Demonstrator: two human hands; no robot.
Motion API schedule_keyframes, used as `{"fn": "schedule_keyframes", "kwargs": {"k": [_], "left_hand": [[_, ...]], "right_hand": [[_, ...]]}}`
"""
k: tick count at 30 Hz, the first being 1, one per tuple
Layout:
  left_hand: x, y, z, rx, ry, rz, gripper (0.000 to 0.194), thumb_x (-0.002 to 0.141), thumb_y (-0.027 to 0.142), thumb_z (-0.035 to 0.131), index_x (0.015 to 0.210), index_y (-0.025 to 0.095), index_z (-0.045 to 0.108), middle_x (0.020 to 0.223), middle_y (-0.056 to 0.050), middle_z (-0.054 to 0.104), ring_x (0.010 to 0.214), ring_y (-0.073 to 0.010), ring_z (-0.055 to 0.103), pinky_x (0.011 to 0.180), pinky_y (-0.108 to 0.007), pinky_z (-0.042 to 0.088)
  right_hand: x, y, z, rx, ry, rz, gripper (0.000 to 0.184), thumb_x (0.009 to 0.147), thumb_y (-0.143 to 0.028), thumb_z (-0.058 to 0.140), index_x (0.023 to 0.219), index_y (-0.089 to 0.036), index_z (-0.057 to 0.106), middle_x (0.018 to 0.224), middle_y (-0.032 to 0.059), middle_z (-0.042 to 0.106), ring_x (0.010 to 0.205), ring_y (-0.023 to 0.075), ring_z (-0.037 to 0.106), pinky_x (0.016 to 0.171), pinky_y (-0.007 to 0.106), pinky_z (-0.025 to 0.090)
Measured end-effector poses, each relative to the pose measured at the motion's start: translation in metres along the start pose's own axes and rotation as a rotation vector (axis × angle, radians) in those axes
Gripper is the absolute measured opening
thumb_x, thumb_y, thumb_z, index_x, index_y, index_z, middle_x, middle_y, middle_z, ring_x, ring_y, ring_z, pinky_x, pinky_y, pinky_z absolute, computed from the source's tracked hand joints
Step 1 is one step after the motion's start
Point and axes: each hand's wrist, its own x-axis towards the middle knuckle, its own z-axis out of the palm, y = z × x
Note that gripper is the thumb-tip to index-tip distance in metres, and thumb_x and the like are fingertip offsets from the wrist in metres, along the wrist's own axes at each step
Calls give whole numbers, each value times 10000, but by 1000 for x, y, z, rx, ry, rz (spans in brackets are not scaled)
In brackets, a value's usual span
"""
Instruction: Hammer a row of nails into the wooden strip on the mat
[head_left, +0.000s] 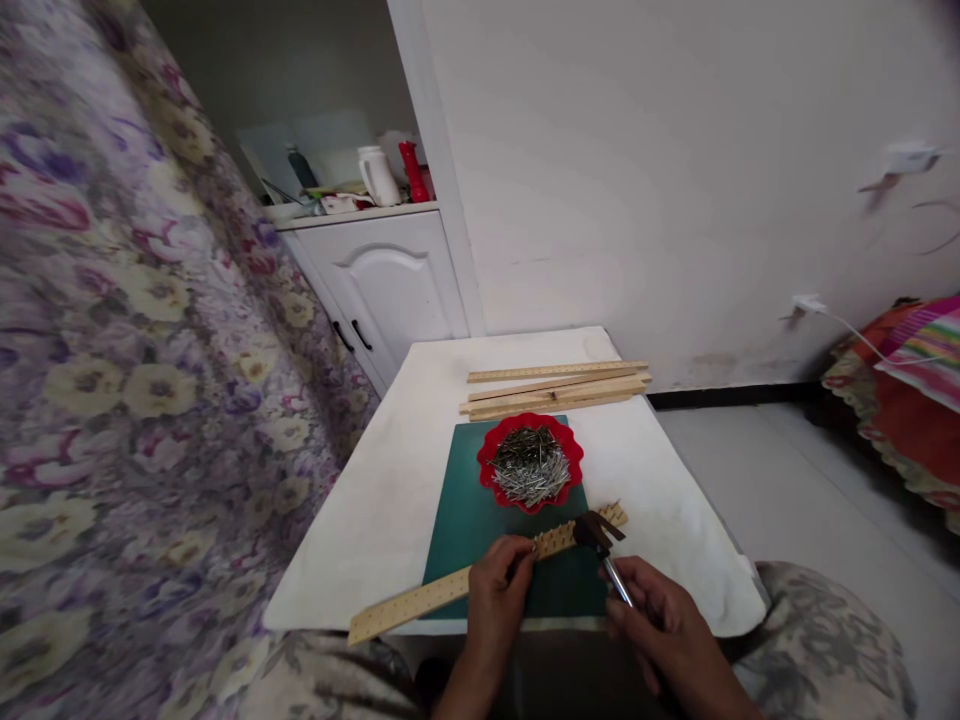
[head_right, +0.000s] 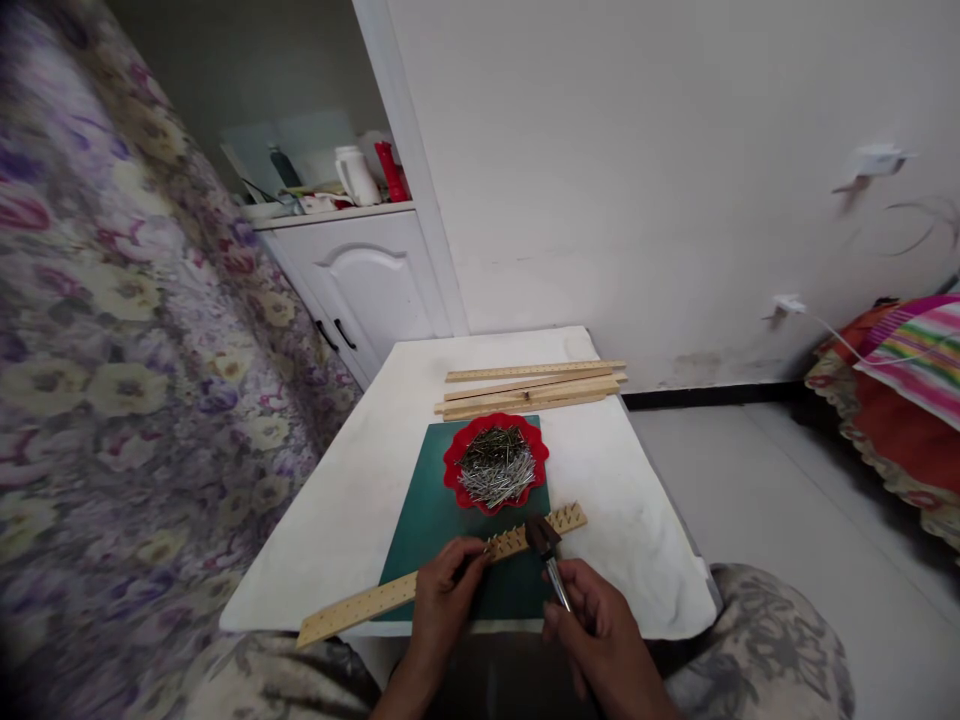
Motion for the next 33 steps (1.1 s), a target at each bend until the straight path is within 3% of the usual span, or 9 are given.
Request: {"fn": "schedule_keyframes", "kwargs": {"k": [14,16,20,26,33], "left_hand": [[-1,-1,3,44,2,20,134,841,250,534,807,206,656,778,-22,665,729,-156,626,662,-234,462],[0,0,4,39,-9,15,134,839,245,528,814,206,655,794,-25,667,733,-156,623,661,-237,461],[0,2,5,37,-26,-3,135,825,222,530,801,207,662,790,-21,665,711,-147,612,639,-227,445],[-2,-3,7,36,-18,-12,173,799,134,496,791,203,655,769,-9,640,690,-134,595,631,-219,423],[-2,-5,8,14,-26,-1,165,807,151,494,732,196,634,728,-5,623,688,-134,584,626,-213,415]], "right_hand": [[1,-2,4,2,-74,13,342,806,-463,578,996,-182,543,646,-47,573,312,23,316,299,147,212],[1,-5,6,17,-92,-17,286,805,-428,586,952,-184,572,655,-39,577,371,55,399,344,163,283],[2,-12,14,12,-128,-88,207,772,-368,614,871,-186,613,669,-15,607,644,162,571,593,242,447],[4,-19,26,-9,-188,-64,137,756,-248,575,880,-196,604,689,-27,602,653,169,567,641,265,449],[7,-18,28,-137,-199,-94,135,742,-170,532,862,-179,593,725,-12,608,688,175,558,633,258,423]]}}
